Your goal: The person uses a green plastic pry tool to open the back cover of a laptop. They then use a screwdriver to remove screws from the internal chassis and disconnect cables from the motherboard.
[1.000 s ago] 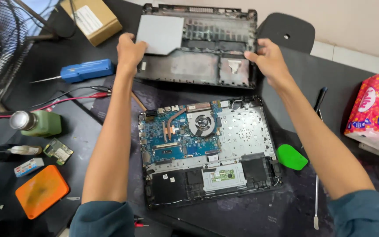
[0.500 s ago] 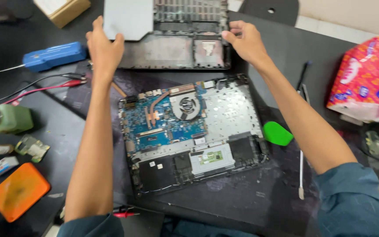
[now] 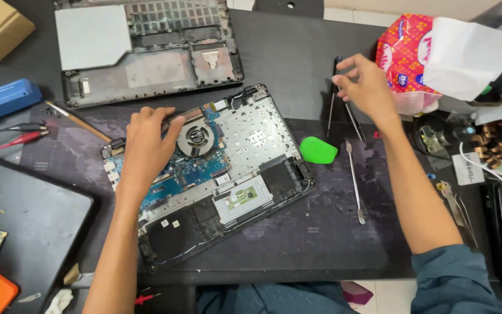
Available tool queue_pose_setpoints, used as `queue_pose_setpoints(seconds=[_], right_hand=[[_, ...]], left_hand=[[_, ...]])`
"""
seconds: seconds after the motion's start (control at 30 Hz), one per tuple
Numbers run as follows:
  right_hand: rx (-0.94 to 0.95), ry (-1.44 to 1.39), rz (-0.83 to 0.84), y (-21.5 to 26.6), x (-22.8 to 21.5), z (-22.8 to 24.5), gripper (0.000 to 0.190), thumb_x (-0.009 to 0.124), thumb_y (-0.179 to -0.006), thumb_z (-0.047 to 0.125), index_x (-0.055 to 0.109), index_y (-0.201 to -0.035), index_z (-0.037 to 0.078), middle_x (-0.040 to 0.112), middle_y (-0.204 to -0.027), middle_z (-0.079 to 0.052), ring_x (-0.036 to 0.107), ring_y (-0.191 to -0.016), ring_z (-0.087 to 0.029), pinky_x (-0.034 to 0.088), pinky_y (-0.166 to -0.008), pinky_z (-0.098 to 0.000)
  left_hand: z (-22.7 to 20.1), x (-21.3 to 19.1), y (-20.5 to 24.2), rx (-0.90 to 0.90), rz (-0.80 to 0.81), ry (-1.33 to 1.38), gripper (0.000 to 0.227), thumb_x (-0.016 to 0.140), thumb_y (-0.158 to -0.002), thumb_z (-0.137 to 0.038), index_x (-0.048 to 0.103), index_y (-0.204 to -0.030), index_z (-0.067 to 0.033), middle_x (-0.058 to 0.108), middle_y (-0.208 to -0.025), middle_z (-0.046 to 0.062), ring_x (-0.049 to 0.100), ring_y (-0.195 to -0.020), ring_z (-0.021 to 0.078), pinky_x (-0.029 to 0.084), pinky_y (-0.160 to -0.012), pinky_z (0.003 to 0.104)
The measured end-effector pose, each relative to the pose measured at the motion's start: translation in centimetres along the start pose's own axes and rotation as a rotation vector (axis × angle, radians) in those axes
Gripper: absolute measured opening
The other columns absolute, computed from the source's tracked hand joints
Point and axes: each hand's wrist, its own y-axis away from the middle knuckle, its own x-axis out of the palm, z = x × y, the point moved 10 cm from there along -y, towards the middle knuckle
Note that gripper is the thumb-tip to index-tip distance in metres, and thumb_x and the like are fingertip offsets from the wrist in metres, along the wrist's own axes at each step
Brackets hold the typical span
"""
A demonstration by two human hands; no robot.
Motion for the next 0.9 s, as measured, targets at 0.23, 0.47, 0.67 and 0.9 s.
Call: queue_pose_setpoints(seconds=[0.23,0.47,0.67,0.9], right_hand=[[-0.06,0.233,-0.113,1.2,1.3,1.2,0.037,0.078,-0.093,0.009,0.058,-0.121,-0.004,0.072,-0.083,-0.017,0.071,-0.068,-0.021,0.054,-0.064,-0.0384],[-0.267,0.301,-0.162,0.2,1.2,4.2,0.031,0.079,-0.088,0.006,0.066,-0.114,-0.004,0.071,-0.085,-0.013,0.07,-0.076,-0.023,0.056,-0.07,-0.0368],[-0.405,-0.273,-0.064,4.0,-0.1,11.9,0.015,0.062,-0.11,-0.005,0.054,-0.123,-0.005,0.059,-0.107,-0.009,0.069,-0.092,-0.017,0.06,-0.082,-0.0288],[-0.469,-0.589,0.101,11.1,3.2,20.6,0.065,0.053,-0.105,-0.012,0.013,-0.15,0.013,0.061,-0.127,-0.017,0.074,-0.107,-0.024,0.064,-0.099,-0.0393]], left_hand=[[-0.9,1.2,0.2,0.052,-0.077,-0.184,0.022,0.066,-0.103,-0.023,0.074,-0.11,-0.0033,0.061,-0.102,0.015,0.054,-0.1,0.0359,0.039,-0.084,0.048],[-2.1,1.6,1.7,0.086,-0.069,-0.095,0.019,0.064,-0.101,-0.022,0.073,-0.102,-0.0049,0.062,-0.1,0.012,0.054,-0.099,0.0342,0.039,-0.086,0.047],[-4.5,2.5,2.9,0.078,0.053,-0.027,0.02,0.066,-0.099,-0.023,0.072,-0.097,-0.0051,0.063,-0.094,0.01,0.057,-0.095,0.0306,0.039,-0.09,0.045],[-7.9,3.3,2.9,0.109,0.118,0.103,0.019,0.068,-0.096,-0.021,0.07,-0.108,-0.0065,0.063,-0.098,0.01,0.059,-0.1,0.0303,0.041,-0.092,0.043]])
